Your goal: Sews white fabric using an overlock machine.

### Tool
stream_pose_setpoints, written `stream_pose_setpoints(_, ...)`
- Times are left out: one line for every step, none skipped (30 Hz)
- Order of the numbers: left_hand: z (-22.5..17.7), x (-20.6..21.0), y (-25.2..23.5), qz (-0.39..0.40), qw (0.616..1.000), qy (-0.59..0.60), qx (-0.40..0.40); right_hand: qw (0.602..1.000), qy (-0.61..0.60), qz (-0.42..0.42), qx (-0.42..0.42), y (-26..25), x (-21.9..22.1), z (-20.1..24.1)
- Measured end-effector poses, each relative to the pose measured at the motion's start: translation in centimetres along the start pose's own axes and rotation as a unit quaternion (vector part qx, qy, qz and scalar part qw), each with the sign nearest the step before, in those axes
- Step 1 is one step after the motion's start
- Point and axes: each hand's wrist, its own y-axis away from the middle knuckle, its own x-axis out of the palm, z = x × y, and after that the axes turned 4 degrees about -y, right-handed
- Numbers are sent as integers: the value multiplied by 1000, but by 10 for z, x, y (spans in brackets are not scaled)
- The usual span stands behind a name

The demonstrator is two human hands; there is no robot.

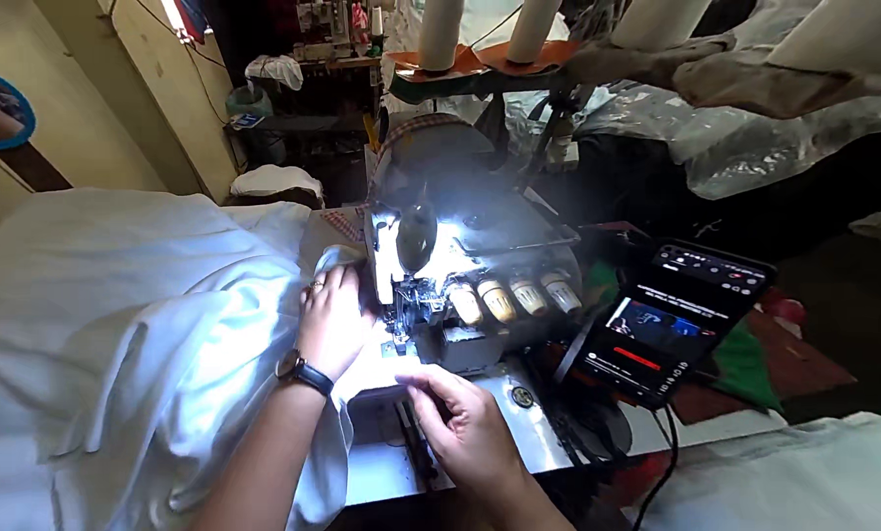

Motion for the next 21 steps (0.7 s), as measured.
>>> stream_pose_setpoints(0, -2, -6, 12, 1000, 1, -14, 1000, -7, 2, 4, 2, -1, 1)
stream_pose_setpoints(2, -2, -9, 11, 1000, 9, -21, 1000, -13, 4, 7, 3, -2, 2)
stream_pose_setpoints(5, 1, -11, -2, 999, 23, -23, 1000, -17, 6, 10, 4, -3, 3)
stream_pose_setpoints(8, 5, -10, -28, 998, 43, -23, 1000, -21, 10, 15, 5, -4, 5)
stream_pose_setpoints(12, 9, -6, -63, 995, 73, -22, 999, -24, 13, 18, 6, -6, 6)
stream_pose_setpoints(16, 12, 1, -97, 988, 116, -26, 999, -28, 17, 23, 6, -7, 8)
stream_pose_setpoints(21, 16, 10, -139, 976, 165, -32, 999, -33, 20, 26, 5, -10, 10)
stream_pose_setpoints(23, 20, 22, -180, 957, 223, -47, 999, -39, 19, 29, 3, -11, 12)
stream_pose_setpoints(23, 22, 36, -217, 936, 272, -58, 999, -42, 15, 26, 1, -12, 14)
stream_pose_setpoints(19, 22, 51, -247, 916, 308, -66, 999, -42, 8, 20, -2, -12, 17)
stream_pose_setpoints(13, 21, 66, -270, 902, 331, -66, 999, -40, 1, 11, -4, -10, 18)
stream_pose_setpoints(4, 19, 82, -280, 889, 355, -63, 999, -35, -3, 0, -6, -8, 19)
stream_pose_setpoints(-5, 18, 97, -283, 880, 378, -54, 999, -34, -3, -15, -7, -4, 19)
stream_pose_setpoints(-14, 19, 111, -278, 874, 397, -41, 999, -35, 2, -34, -9, 0, 18)
stream_pose_setpoints(-21, 21, 122, -272, 873, 405, -27, 998, -41, 16, -51, -9, 3, 17)
stream_pose_setpoints(-26, 22, 129, -263, 878, 399, -10, 996, -51, 37, -65, -9, 4, 15)
stream_pose_setpoints(-29, 24, 134, -254, 889, 380, 8, 994, -55, 49, -74, -8, 4, 13)
stream_pose_setpoints(-29, 25, 136, -246, 903, 351, 24, 995, -50, 49, -76, -7, 2, 10)
stream_pose_setpoints(-29, 25, 136, -244, 917, 313, 35, 996, -34, 42, -73, -7, -2, 7)
stream_pose_setpoints(-29, 23, 133, -242, 932, 267, 40, 997, -2, 30, -68, -6, -8, 3)
stream_pose_setpoints(-29, 21, 131, -235, 946, 222, 40, 997, 43, 14, -66, -6, -15, -2)
